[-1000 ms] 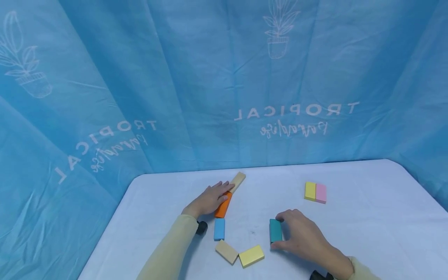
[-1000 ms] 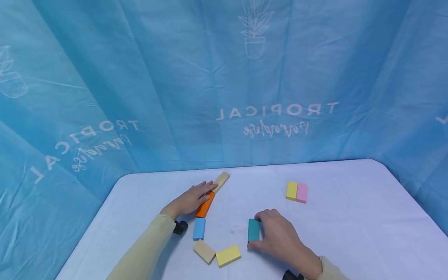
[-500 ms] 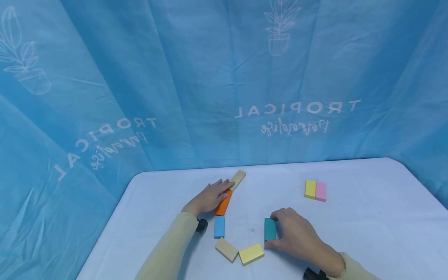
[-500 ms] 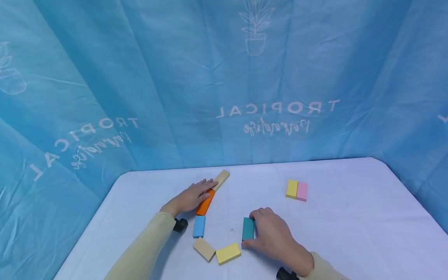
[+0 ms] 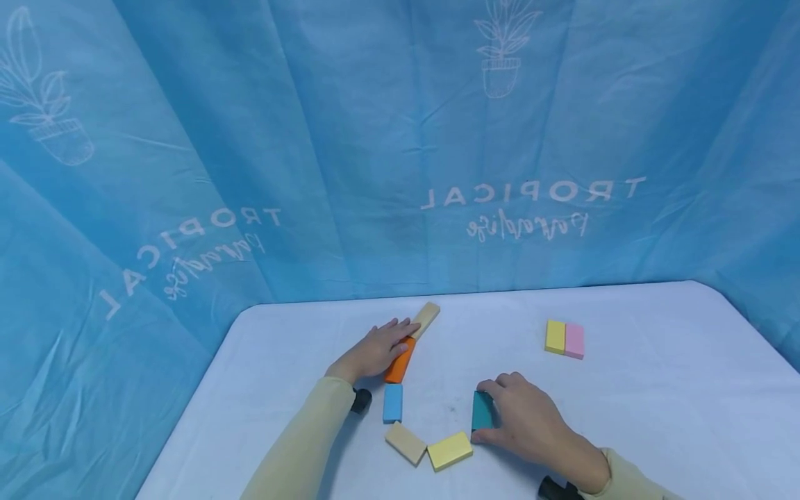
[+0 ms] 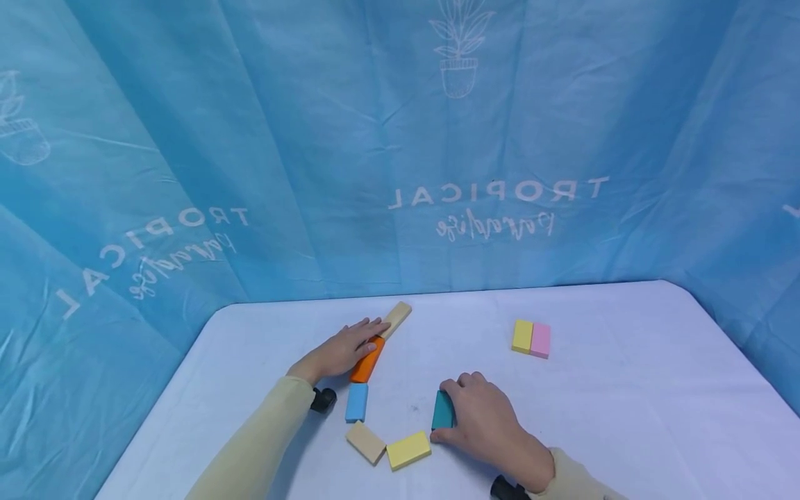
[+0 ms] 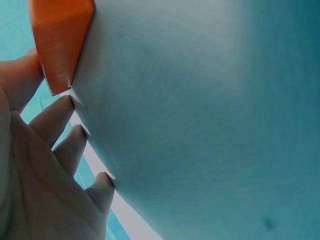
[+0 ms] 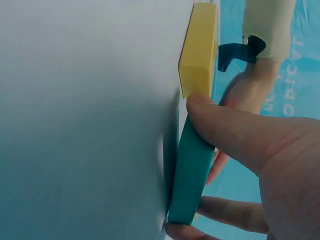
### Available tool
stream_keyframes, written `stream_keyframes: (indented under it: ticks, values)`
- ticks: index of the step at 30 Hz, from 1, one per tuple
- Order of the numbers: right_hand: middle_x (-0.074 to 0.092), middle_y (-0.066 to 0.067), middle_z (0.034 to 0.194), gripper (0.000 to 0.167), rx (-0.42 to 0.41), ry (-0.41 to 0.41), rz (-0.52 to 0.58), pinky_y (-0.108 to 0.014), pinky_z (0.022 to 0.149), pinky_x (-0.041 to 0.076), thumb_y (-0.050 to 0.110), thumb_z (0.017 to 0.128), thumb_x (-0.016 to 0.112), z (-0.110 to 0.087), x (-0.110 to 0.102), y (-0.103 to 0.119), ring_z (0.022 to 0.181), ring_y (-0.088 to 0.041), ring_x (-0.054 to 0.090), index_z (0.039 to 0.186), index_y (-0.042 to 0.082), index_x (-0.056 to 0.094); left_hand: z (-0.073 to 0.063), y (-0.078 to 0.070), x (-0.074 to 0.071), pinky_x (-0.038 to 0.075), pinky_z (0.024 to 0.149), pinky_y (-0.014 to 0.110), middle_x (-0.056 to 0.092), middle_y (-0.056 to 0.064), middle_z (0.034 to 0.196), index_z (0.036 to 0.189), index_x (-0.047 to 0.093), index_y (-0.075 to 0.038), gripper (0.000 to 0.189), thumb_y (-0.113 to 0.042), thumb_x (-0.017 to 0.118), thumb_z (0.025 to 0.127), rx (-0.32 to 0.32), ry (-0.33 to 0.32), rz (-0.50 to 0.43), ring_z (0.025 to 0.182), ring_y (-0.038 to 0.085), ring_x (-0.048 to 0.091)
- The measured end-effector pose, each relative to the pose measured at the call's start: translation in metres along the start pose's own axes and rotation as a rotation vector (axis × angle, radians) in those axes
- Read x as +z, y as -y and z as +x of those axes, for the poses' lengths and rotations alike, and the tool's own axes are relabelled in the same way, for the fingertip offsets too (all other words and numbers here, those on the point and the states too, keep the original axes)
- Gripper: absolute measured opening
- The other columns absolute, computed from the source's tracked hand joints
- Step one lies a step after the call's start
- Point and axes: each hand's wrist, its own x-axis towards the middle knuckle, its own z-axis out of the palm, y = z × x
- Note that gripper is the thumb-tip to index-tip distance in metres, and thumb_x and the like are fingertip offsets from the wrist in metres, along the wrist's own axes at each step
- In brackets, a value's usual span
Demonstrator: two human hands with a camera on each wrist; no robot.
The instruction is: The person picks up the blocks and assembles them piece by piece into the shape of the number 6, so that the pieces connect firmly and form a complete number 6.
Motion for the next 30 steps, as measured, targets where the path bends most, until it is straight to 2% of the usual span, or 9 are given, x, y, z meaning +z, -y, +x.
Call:
stream_keyframes:
  ticks: [9, 13, 17, 23, 30]
  values:
    - [0.066, -0.007, 0.102, 0.076, -0.014, 0.002, -0.011, -0.040, 0.075, 0.057, 0.060, 0.067, 0.087, -0.0012, 0.0038, 0.0032, 0.090, -0.018, 0.058, 0.120, 0.009, 0.070, 0.0010, 0.0007, 0.0005, 0.013, 0.122, 0.056, 0.030, 0.002, 0.163, 0.158, 0.036, -0.026, 0.049, -0.030, 0.044, 0.109, 0.010, -0.004, -0.004, 0.153, 0.028, 0.020]
    - [0.066, -0.007, 0.105, 0.077, -0.010, 0.030, -0.010, -0.041, 0.076, 0.057, 0.057, 0.067, 0.088, -0.0017, 0.0044, 0.0034, 0.089, -0.017, 0.058, 0.123, 0.009, 0.068, 0.0011, 0.0013, 0.0008, 0.013, 0.122, 0.056, 0.030, 0.002, 0.163, 0.158, 0.037, -0.027, 0.049, -0.030, 0.044, 0.109, 0.011, -0.001, -0.006, 0.153, 0.029, 0.020]
    - [0.065, -0.007, 0.112, 0.079, -0.007, 0.054, 0.018, -0.042, 0.080, 0.058, 0.049, 0.064, 0.093, -0.0032, 0.0012, 0.0016, 0.095, -0.018, 0.058, 0.127, 0.010, 0.066, 0.0009, 0.0012, 0.0006, 0.013, 0.121, 0.057, 0.030, 0.002, 0.163, 0.158, 0.036, -0.026, 0.049, -0.029, 0.044, 0.109, 0.016, 0.002, -0.006, 0.153, 0.029, 0.020]
    - [0.064, -0.005, 0.119, 0.072, 0.018, 0.091, 0.088, -0.045, 0.087, 0.056, 0.033, 0.064, 0.096, -0.0060, -0.0044, -0.0028, 0.106, -0.020, 0.058, 0.126, 0.009, 0.067, 0.0011, 0.0008, -0.0003, 0.014, 0.121, 0.057, 0.031, 0.003, 0.163, 0.157, 0.037, -0.026, 0.049, -0.028, 0.044, 0.109, 0.023, -0.003, -0.006, 0.152, 0.029, 0.020]
    - [0.065, -0.004, 0.118, 0.069, 0.047, 0.085, 0.109, -0.045, 0.091, 0.055, 0.031, 0.065, 0.096, -0.0063, -0.0023, -0.0025, 0.107, -0.019, 0.059, 0.124, 0.008, 0.067, 0.0007, 0.0000, -0.0005, 0.014, 0.121, 0.057, 0.031, 0.003, 0.163, 0.158, 0.037, -0.026, 0.049, -0.028, 0.044, 0.109, 0.019, -0.003, -0.003, 0.152, 0.029, 0.020]
